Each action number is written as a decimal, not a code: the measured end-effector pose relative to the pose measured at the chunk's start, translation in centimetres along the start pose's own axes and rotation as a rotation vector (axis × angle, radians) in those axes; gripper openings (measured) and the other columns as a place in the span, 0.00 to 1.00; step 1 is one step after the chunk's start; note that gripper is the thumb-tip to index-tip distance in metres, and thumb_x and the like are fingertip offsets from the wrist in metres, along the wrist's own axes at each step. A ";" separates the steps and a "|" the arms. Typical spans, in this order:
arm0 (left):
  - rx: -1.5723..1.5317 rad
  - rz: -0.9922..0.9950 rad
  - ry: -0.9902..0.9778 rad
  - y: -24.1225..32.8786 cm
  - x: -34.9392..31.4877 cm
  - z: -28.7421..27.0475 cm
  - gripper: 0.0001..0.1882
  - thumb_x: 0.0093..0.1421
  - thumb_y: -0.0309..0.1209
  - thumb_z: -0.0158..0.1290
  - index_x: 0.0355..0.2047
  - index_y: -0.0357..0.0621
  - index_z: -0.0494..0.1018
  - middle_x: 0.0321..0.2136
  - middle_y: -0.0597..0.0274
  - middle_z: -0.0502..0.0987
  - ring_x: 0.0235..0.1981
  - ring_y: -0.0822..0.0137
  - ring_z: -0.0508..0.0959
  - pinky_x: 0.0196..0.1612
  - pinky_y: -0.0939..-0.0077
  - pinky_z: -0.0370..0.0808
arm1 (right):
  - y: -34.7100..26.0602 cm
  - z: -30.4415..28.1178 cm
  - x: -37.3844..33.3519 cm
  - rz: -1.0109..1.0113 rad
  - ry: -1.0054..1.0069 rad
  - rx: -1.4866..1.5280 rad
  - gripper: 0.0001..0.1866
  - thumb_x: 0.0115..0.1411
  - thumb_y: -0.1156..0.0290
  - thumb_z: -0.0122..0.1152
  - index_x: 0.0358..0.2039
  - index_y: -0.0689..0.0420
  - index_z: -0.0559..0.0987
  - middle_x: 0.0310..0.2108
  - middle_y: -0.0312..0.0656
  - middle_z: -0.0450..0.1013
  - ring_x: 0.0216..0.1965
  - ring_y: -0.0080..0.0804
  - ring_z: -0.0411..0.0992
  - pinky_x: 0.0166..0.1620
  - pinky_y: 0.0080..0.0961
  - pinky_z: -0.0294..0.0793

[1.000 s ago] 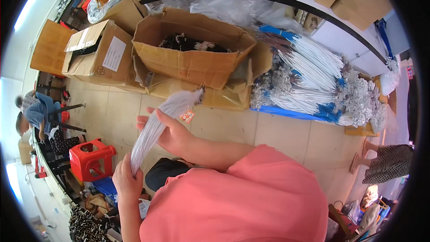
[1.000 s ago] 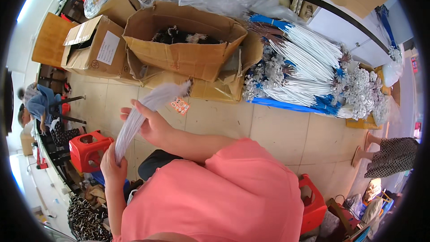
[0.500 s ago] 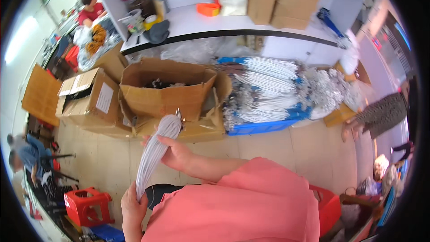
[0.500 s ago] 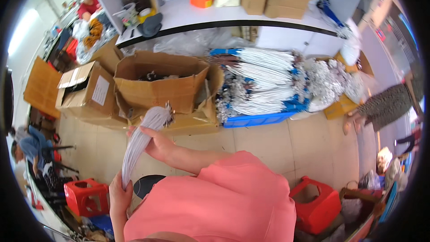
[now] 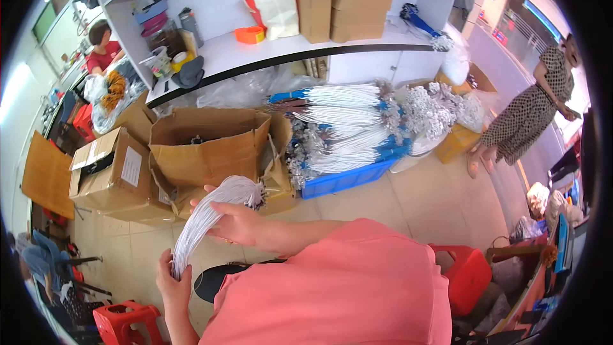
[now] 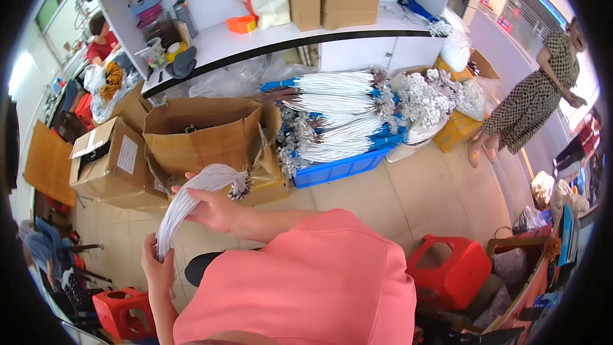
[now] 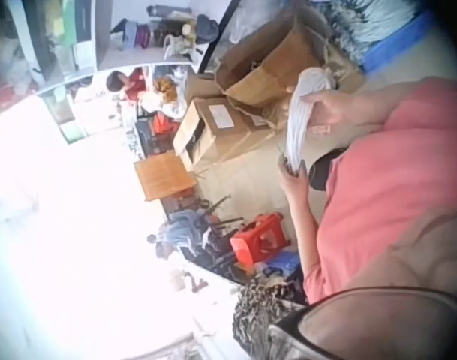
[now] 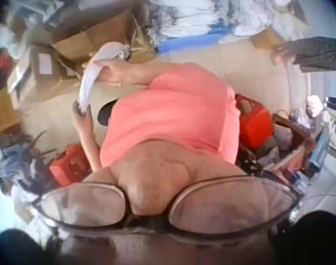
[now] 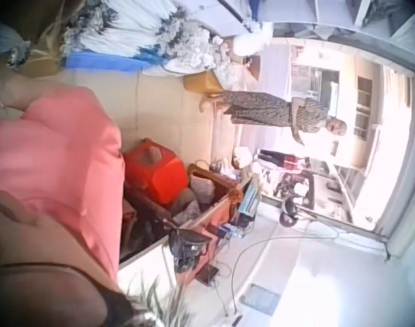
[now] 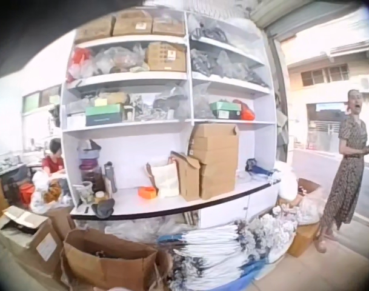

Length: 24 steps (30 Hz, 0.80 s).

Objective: The person trims a wire bundle using scissors, secures the bundle with a rubber band, and places it on a shelf.

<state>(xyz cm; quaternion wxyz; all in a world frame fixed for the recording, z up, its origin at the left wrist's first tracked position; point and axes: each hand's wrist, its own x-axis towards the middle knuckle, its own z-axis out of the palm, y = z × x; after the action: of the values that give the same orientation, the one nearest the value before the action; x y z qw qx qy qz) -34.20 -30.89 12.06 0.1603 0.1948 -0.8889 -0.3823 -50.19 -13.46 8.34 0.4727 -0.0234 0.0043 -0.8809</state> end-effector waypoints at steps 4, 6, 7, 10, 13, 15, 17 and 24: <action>0.199 0.075 -0.103 -1.3 0.0 -1.2 0.27 0.43 0.19 0.57 0.47 0.38 0.66 0.34 0.52 0.72 0.33 0.61 0.74 0.35 0.69 0.71 | 0.4 -0.6 -0.5 0.039 -0.088 -0.108 0.33 0.56 0.76 0.55 0.58 0.32 0.56 0.56 0.41 0.62 0.56 0.39 0.62 0.55 0.46 0.63; 0.156 0.156 -0.088 -1.8 -0.1 -1.1 0.24 0.43 0.19 0.56 0.44 0.37 0.67 0.36 0.53 0.72 0.35 0.61 0.74 0.37 0.70 0.72 | 0.5 -0.2 -0.7 0.026 -0.201 -0.309 0.41 0.56 0.77 0.56 0.61 0.27 0.48 0.56 0.40 0.61 0.55 0.38 0.63 0.51 0.44 0.68; 0.156 0.157 -0.095 -2.2 -0.2 -1.0 0.24 0.43 0.19 0.56 0.44 0.37 0.67 0.36 0.53 0.72 0.35 0.61 0.74 0.37 0.70 0.72 | 0.5 0.1 -1.0 0.021 -0.197 -0.307 0.41 0.56 0.77 0.56 0.61 0.27 0.48 0.56 0.40 0.61 0.55 0.38 0.63 0.51 0.44 0.68; 0.027 0.029 -0.169 -2.1 -0.4 -0.4 0.29 0.43 0.19 0.57 0.48 0.39 0.65 0.45 0.51 0.69 0.45 0.57 0.72 0.46 0.69 0.70 | 0.0 0.4 -1.8 0.021 -0.209 -0.406 0.45 0.56 0.80 0.54 0.62 0.28 0.41 0.53 0.37 0.64 0.50 0.34 0.66 0.47 0.41 0.72; 0.214 0.185 -0.282 -1.1 -1.1 -0.2 0.38 0.45 0.22 0.58 0.57 0.45 0.56 0.57 0.50 0.59 0.59 0.55 0.59 0.55 0.62 0.61 | -1.5 0.2 -2.4 -0.092 -0.165 -0.448 0.48 0.54 0.81 0.55 0.63 0.26 0.40 0.54 0.40 0.63 0.52 0.36 0.65 0.45 0.36 0.73; 0.179 0.133 -0.276 -2.3 -1.5 -0.5 0.37 0.46 0.22 0.57 0.57 0.45 0.56 0.56 0.51 0.60 0.58 0.56 0.60 0.54 0.62 0.62 | -3.4 0.6 -3.7 -0.274 -0.009 -0.632 0.47 0.51 0.83 0.54 0.63 0.35 0.42 0.50 0.41 0.66 0.49 0.34 0.67 0.41 0.29 0.74; 0.141 0.078 -0.271 -4.2 -2.3 -1.2 0.36 0.47 0.23 0.57 0.57 0.45 0.57 0.56 0.51 0.60 0.56 0.57 0.62 0.53 0.62 0.64 | -5.8 -0.4 -5.0 -0.416 0.116 -0.735 0.44 0.49 0.84 0.54 0.62 0.43 0.45 0.46 0.42 0.69 0.46 0.33 0.69 0.36 0.23 0.72; -0.059 -0.264 -0.078 -14.2 -8.2 -4.8 0.26 0.53 0.26 0.54 0.53 0.39 0.62 0.49 0.54 0.68 0.45 0.63 0.72 0.45 0.70 0.70 | -12.2 -3.0 -9.5 -0.680 0.607 -0.986 0.16 0.55 0.73 0.56 0.45 0.53 0.73 0.39 0.32 0.72 0.38 0.21 0.68 0.38 0.22 0.67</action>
<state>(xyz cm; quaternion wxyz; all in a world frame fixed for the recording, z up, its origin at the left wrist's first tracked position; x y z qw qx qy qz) -21.80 -39.03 3.59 0.0797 0.2904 -0.8495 -0.4331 -55.28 1.16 5.37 0.0805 0.0122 0.5313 -0.8433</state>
